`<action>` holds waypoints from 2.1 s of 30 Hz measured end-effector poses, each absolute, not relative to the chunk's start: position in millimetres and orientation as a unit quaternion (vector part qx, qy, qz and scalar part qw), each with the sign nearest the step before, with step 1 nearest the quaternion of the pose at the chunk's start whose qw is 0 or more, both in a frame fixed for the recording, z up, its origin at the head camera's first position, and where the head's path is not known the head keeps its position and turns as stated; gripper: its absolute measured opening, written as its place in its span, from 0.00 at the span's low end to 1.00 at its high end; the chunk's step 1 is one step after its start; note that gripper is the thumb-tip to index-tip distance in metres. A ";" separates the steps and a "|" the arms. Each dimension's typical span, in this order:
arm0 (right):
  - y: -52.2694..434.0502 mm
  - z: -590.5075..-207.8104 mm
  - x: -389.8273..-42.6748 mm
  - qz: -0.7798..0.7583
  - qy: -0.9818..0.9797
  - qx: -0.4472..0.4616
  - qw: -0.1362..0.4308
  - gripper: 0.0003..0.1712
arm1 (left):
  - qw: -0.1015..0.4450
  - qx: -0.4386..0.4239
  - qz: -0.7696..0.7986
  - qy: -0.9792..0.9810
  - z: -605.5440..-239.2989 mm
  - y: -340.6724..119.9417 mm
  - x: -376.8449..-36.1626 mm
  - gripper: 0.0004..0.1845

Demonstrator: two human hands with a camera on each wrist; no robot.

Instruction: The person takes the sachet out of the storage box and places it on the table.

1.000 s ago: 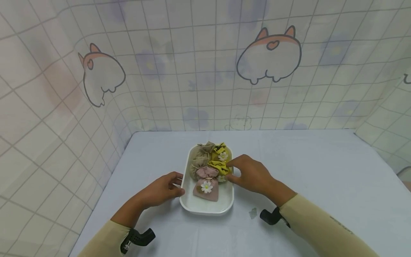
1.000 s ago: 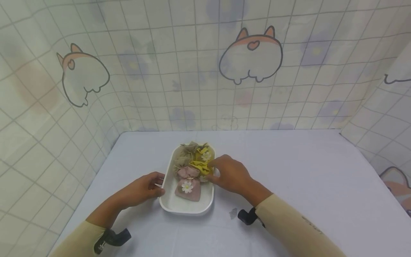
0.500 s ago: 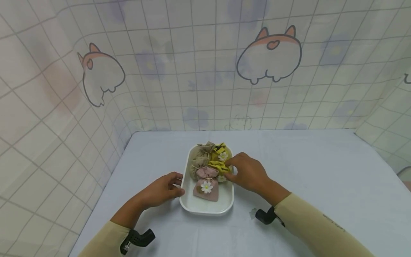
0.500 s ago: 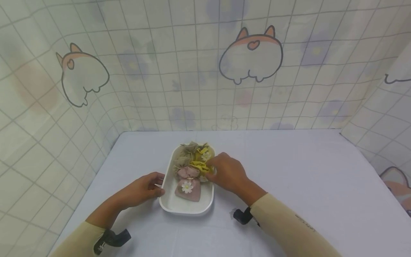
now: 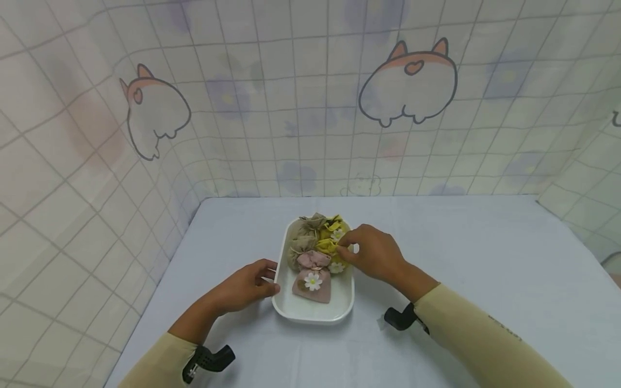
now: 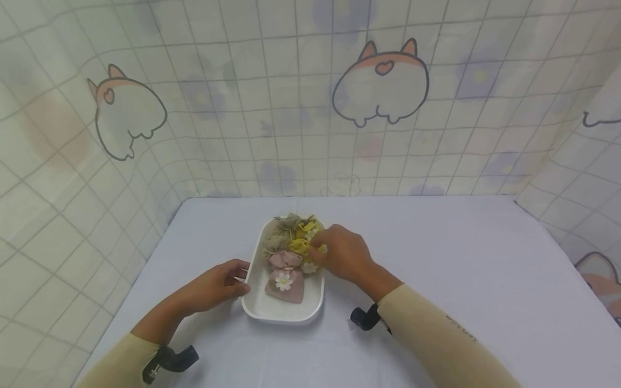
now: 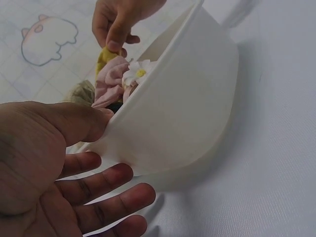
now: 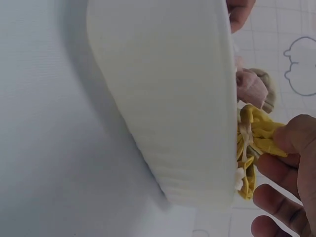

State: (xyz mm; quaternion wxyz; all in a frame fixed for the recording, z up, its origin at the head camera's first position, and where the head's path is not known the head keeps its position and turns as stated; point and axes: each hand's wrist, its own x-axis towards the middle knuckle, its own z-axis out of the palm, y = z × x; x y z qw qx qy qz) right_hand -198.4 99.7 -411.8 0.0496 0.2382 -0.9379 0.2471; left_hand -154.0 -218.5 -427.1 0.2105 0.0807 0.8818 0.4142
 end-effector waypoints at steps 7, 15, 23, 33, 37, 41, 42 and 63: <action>101.0 -404.0 -199.7 0.251 -0.937 0.237 0.054 0.04 | 0.211 0.079 0.411 0.883 -428.5 -218.3 -154.2 0.26; 101.3 -392.4 -202.0 0.257 -0.936 0.232 0.063 0.04 | 0.207 0.093 0.415 0.881 -428.9 -219.5 -155.0 0.26; 105.0 -381.2 -203.7 0.262 -0.930 0.242 0.087 0.05 | 0.209 0.085 0.417 0.880 -431.3 -219.3 -156.4 0.27; 109.7 -366.2 -203.3 0.259 -0.929 0.242 0.106 0.08 | 0.207 0.082 0.413 0.883 -430.8 -218.3 -155.4 0.26; 111.9 -360.4 -203.0 0.257 -0.930 0.235 0.115 0.09 | 0.206 0.085 0.414 0.882 -431.3 -218.9 -155.3 0.26; 115.8 -354.9 -202.0 0.253 -0.929 0.236 0.130 0.09 | 0.205 0.082 0.413 0.884 -431.6 -219.0 -155.2 0.27; 117.2 -353.9 -201.7 0.252 -0.929 0.237 0.132 0.09 | 0.205 0.082 0.413 0.884 -431.5 -219.0 -155.2 0.27; 164.0 -349.2 -198.5 0.248 -0.944 0.180 0.122 0.12 | 0.205 0.075 0.413 0.884 -429.2 -216.5 -153.9 0.27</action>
